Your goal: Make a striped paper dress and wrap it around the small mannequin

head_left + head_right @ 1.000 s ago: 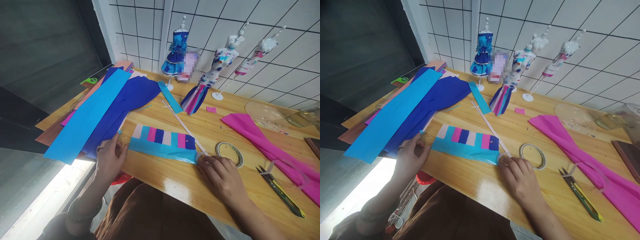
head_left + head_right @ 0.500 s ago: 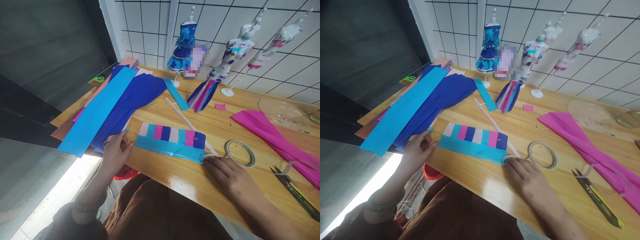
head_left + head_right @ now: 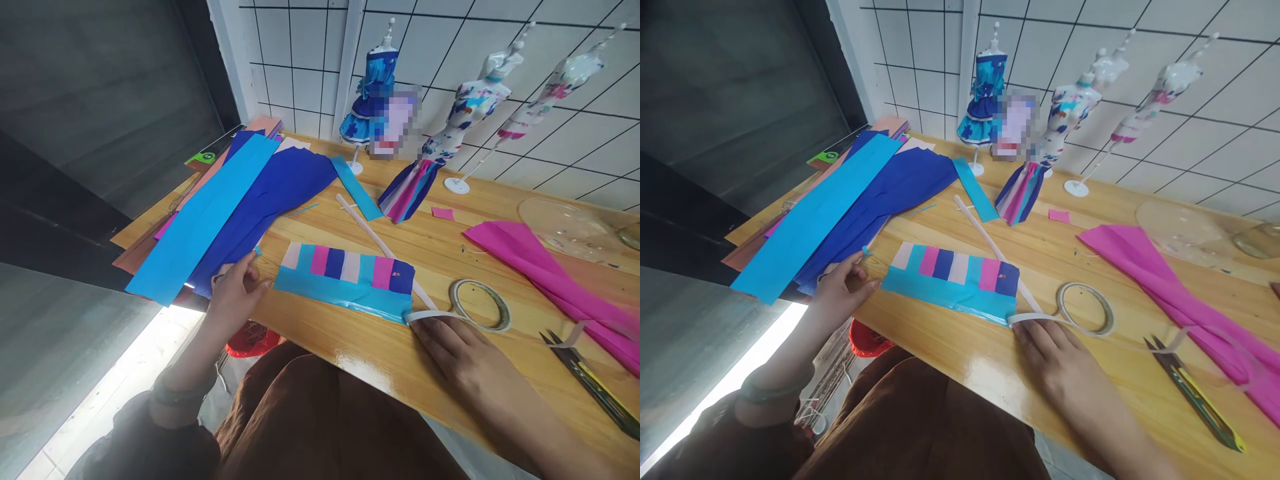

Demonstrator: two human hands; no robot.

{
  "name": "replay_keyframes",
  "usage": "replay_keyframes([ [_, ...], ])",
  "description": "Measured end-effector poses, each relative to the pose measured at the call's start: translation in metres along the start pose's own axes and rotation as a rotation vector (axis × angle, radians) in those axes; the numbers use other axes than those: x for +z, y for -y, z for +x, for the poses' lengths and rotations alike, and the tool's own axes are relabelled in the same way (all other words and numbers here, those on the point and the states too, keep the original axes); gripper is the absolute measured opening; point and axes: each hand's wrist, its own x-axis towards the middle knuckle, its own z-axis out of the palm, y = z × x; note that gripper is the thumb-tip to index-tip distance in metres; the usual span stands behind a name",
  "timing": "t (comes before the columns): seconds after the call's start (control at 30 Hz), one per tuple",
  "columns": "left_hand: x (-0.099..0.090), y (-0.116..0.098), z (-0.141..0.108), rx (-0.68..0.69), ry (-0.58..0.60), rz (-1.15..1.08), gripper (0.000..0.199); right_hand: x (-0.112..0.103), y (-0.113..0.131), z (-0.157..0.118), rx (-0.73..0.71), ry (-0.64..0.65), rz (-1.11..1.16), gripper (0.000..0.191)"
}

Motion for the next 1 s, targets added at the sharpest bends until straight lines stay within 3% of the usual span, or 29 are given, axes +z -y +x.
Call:
replay_keyframes([
  [0.2, -0.008, 0.002, 0.008, 0.003, 0.083, -0.032, 0.057, 0.006, 0.001, -0.009, 0.005, -0.023, -0.017, 0.039],
  [0.47, -0.014, 0.028, 0.020, 0.017, 0.088, -0.172, 0.063, 0.017, -0.001, -0.016, 0.009, -0.060, -0.040, 0.041],
  [0.7, -0.011, 0.016, 0.003, 0.018, -0.114, -0.288, 0.050, 0.025, 0.005, -0.029, 0.155, -0.241, 0.170, 0.043],
  [0.83, -0.005, -0.005, -0.010, 0.147, -0.235, -0.206, 0.035, 0.025, 0.005, -0.044, 0.216, -0.354, 0.286, 0.046],
  [1.0, 0.005, -0.031, -0.018, 0.488, -0.340, -0.061, 0.022, 0.017, -0.001, -0.068, 0.386, -0.331, 0.219, 0.031],
])
